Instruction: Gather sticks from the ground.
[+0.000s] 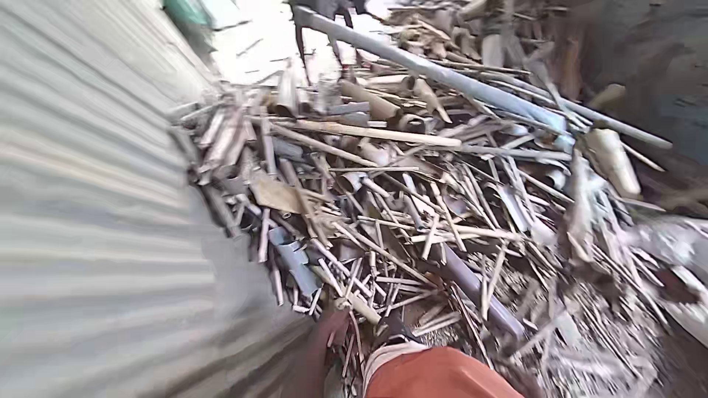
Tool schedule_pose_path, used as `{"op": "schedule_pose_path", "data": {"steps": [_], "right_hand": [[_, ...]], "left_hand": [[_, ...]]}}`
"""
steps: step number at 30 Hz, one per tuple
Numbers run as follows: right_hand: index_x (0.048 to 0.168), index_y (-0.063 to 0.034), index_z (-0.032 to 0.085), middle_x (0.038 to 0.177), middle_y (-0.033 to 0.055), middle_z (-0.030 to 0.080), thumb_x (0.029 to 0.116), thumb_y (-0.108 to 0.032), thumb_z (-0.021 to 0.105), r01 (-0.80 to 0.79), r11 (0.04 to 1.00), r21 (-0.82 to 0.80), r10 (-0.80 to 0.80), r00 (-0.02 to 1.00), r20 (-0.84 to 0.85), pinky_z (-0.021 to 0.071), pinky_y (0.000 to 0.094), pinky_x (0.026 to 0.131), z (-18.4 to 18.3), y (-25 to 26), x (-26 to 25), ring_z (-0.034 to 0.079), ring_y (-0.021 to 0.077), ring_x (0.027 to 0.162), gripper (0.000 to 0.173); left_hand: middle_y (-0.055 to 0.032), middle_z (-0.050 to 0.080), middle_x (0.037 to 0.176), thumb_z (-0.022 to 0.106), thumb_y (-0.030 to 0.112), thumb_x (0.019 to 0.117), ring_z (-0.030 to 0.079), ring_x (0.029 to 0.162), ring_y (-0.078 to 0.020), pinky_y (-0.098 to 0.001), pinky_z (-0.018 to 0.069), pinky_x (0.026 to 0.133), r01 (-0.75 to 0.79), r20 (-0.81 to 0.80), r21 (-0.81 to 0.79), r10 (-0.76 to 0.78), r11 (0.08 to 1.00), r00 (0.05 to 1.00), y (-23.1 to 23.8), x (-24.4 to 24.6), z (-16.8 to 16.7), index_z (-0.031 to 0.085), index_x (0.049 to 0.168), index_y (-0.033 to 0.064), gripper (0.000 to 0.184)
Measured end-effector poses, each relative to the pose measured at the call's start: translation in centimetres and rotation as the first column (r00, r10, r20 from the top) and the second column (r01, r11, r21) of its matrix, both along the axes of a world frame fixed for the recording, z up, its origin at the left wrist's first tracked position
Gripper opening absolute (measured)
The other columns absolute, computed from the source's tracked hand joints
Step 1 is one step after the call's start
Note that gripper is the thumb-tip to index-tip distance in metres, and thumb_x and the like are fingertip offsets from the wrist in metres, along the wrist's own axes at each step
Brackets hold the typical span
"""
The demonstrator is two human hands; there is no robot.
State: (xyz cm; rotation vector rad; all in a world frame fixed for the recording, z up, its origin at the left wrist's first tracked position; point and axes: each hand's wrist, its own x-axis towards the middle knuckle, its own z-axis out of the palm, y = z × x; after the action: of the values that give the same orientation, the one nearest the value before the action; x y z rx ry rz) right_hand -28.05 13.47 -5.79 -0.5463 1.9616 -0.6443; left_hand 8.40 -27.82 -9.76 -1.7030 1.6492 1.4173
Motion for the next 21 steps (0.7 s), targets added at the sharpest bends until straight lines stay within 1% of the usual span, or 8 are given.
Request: {"op": "schedule_pose_path", "data": {"steps": [1, 3, 4, 7, 11, 13, 17, 21], "right_hand": [[0.129, 0.0042, 0.065, 0.105, 0.0212, 0.074, 0.1043, -0.031, 0.055, -0.023, 0.980, -0.197, -0.017, 0.979, -0.202, 0.0599, 0.0401, 0.082, -2.4, 1.2, 0.8, 0.073, 0.0274, 0.091, 0.044], [0.144, -0.0052, 0.056, 0.125, 0.0195, 0.069, 0.1070, -0.030, 0.054, 0.069, 0.987, 0.145, -0.070, 0.998, -0.001, 0.0511, 0.0491, 0.104, 1.4, -0.4, 0.3, 0.068, 0.0313, 0.113, 0.044], [0.146, -0.0094, 0.054, 0.131, 0.0180, 0.066, 0.1071, -0.031, 0.054, 0.131, 0.960, 0.246, -0.146, 0.988, 0.047, 0.0485, 0.0506, 0.107, 2.6, -0.8, 0.5, 0.066, 0.0314, 0.119, 0.045], [0.147, -0.0095, 0.053, 0.133, 0.0178, 0.065, 0.1077, -0.030, 0.053, 0.344, 0.905, 0.249, -0.372, 0.926, 0.072, 0.0522, 0.0480, 0.102, 3.6, 0.5, 1.6, 0.067, 0.0298, 0.116, 0.044], [0.146, -0.0098, 0.054, 0.131, 0.0185, 0.066, 0.1076, -0.027, 0.053, 0.492, 0.822, 0.286, -0.528, 0.847, 0.059, 0.0513, 0.0486, 0.103, 2.3, 5.2, 4.8, 0.068, 0.0309, 0.115, 0.042], [0.145, -0.0102, 0.055, 0.129, 0.0187, 0.067, 0.1072, -0.023, 0.053, 0.493, 0.784, 0.377, -0.558, 0.826, 0.082, 0.0506, 0.0493, 0.102, 1.2, 8.4, 7.3, 0.068, 0.0315, 0.114, 0.040], [0.146, -0.0108, 0.055, 0.133, 0.0190, 0.065, 0.1073, -0.027, 0.053, 0.280, 0.832, 0.479, -0.409, 0.893, 0.188, 0.0484, 0.0525, 0.104, -0.6, 14.0, 9.4, 0.066, 0.0341, 0.116, 0.042], [0.147, -0.0083, 0.053, 0.131, 0.0207, 0.065, 0.1079, -0.025, 0.052, 0.406, 0.799, 0.444, -0.516, 0.841, 0.159, 0.0495, 0.0526, 0.101, -0.5, 17.3, 8.1, 0.066, 0.0346, 0.114, 0.042]], "left_hand": [[-0.0233, 0.064, 0.134, 0.061, 0.036, 0.1031, 0.064, 0.120, -0.0381, -0.0569, 0.0508, 0.103, -0.004, -0.019, -0.016, 0.004, 1.000, 1.000, -1.0, -0.6, -0.8, 0.055, 0.145, 0.0077, 0.051], [-0.0248, 0.064, 0.131, 0.061, 0.034, 0.1037, 0.065, 0.117, -0.0395, -0.0574, 0.0519, 0.099, 0.012, -0.042, -0.013, -0.013, 1.000, 0.999, -2.2, -2.6, -0.9, 0.056, 0.143, 0.0056, 0.049], [-0.0249, 0.064, 0.132, 0.061, 0.033, 0.1046, 0.065, 0.117, -0.0394, -0.0574, 0.0516, 0.099, 0.039, -0.046, 0.000, -0.039, 0.999, 0.998, -2.5, -3.7, -0.4, 0.056, 0.144, 0.0054, 0.048], [-0.0241, 0.061, 0.138, 0.059, 0.032, 0.1058, 0.061, 0.126, -0.0396, -0.0591, 0.0484, 0.105, 0.189, -0.069, 0.017, -0.188, 0.982, 0.980, -2.2, -6.3, 0.6, 0.052, 0.147, 0.0051, 0.049], [-0.0230, 0.060, 0.141, 0.060, 0.030, 0.1052, 0.058, 0.131, -0.0377, -0.0568, 0.0447, 0.111, 0.391, -0.081, 0.057, -0.386, 0.918, 0.919, -1.3, -7.3, -1.3, 0.054, 0.146, 0.0037, 0.049], [-0.0221, 0.061, 0.140, 0.060, 0.031, 0.1051, 0.058, 0.130, -0.0376, -0.0573, 0.0451, 0.109, 0.414, -0.043, 0.097, -0.412, 0.905, 0.910, -0.5, -7.0, -2.4, 0.055, 0.145, 0.0062, 0.048], [-0.0245, 0.063, 0.135, 0.058, 0.029, 0.1061, 0.064, 0.122, -0.0395, -0.0569, 0.0495, 0.105, 0.279, -0.058, 0.027, -0.278, 0.960, 0.959, 1.0, -6.9, -3.1, 0.053, 0.146, 0.0036, 0.048], [-0.0245, 0.062, 0.137, 0.059, 0.028, 0.1058, 0.063, 0.123, -0.0387, -0.0562, 0.0486, 0.106, 0.276, -0.024, -0.018, -0.276, 0.961, 0.961, 4.4, -6.8, -1.9, 0.055, 0.145, 0.0033, 0.046]]}}
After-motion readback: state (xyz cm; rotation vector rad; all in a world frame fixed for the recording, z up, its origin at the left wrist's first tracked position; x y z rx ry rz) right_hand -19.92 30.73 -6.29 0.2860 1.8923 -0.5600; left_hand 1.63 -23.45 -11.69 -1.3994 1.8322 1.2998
